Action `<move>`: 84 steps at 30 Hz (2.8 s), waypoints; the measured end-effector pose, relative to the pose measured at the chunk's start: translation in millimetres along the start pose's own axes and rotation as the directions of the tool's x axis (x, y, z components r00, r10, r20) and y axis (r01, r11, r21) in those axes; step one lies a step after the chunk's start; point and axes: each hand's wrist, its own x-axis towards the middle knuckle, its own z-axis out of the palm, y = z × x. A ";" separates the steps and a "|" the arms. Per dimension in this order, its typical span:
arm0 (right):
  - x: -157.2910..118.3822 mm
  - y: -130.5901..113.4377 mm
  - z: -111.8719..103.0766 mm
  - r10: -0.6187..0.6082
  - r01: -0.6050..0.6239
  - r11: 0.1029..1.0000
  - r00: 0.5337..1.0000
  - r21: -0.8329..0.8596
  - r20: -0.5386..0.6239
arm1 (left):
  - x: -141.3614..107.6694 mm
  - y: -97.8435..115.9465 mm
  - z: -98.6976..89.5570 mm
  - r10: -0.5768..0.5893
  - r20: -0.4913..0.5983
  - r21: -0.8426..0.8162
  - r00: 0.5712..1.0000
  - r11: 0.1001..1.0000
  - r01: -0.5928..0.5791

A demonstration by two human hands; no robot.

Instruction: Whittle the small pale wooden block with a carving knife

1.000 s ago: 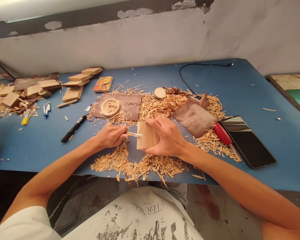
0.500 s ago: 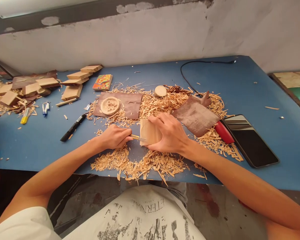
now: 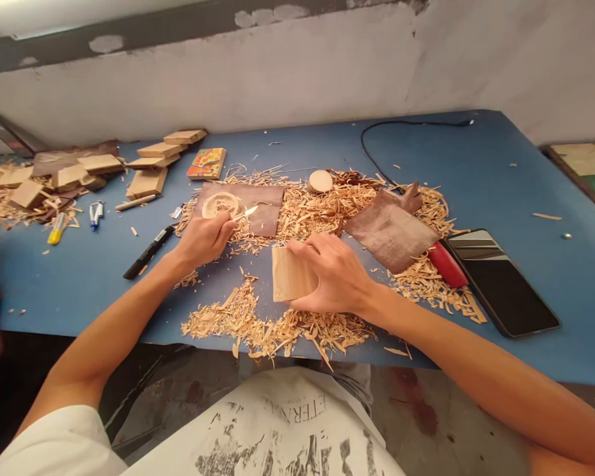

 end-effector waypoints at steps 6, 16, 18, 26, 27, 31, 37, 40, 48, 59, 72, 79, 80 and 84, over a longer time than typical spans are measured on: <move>1.9 18.5 1.7 0.041 -0.039 0.998 0.998 0.050 -0.038 | -8.1 26.4 -2.0 0.166 -0.008 -0.091 0.986 0.982 -0.166; 1.3 21.4 7.4 0.158 -0.147 0.915 0.987 0.375 0.001 | -15.9 62.4 -3.2 0.401 0.005 -0.259 0.916 0.886 -0.386; 0.8 21.0 7.4 0.201 -0.187 0.889 0.980 0.417 0.012 | -15.5 65.0 -3.1 0.403 0.011 -0.275 0.915 0.881 -0.385; 4.9 15.4 3.0 0.082 -0.089 0.903 0.996 0.419 0.033 | -18.8 73.5 -1.5 0.412 0.005 -0.337 0.911 0.858 -0.386; 4.6 14.3 3.7 0.078 -0.082 0.903 0.997 0.421 0.026 | -19.5 75.0 -1.0 0.419 0.012 -0.340 0.908 0.856 -0.390; 1.2 12.3 7.6 0.066 -0.058 0.911 0.998 0.409 -0.005 | -21.4 77.5 1.6 0.429 0.039 -0.328 0.902 0.859 -0.394; -1.6 15.1 6.8 0.016 -0.007 0.926 1.000 0.376 -0.021 | -21.9 75.8 6.2 0.451 0.069 -0.321 0.890 0.855 -0.409; -0.4 14.4 4.0 0.005 0.005 0.931 1.000 0.364 -0.027 | -21.3 73.9 6.3 0.457 0.064 -0.312 0.887 0.854 -0.417; 2.9 5.6 -0.5 0.087 -0.100 0.947 0.995 0.305 0.055 | -12.5 49.5 5.4 0.289 0.005 -0.158 0.957 0.946 -0.284; 2.5 15.7 -2.3 0.067 -0.072 0.973 0.997 0.221 0.029 | -2.7 21.2 4.3 -0.041 -0.182 -0.111 0.982 0.994 0.021; 4.4 21.4 0.3 0.156 -0.154 0.983 0.988 0.103 -0.005 | -16.4 54.0 6.1 0.409 -0.020 -0.163 0.912 0.899 -0.406; 4.6 19.6 0.4 0.079 -0.077 0.996 0.996 0.040 -0.040 | -16.8 52.4 13.8 0.418 0.044 -0.165 0.907 0.899 -0.406; 4.5 18.4 0.2 0.075 -0.073 0.996 0.996 0.050 -0.039 | -16.9 52.6 15.0 0.421 0.046 -0.166 0.906 0.897 -0.409; 4.1 15.1 -1.8 0.039 -0.035 0.995 0.998 0.089 -0.042 | -16.9 53.7 15.0 0.432 0.065 -0.164 0.899 0.894 -0.418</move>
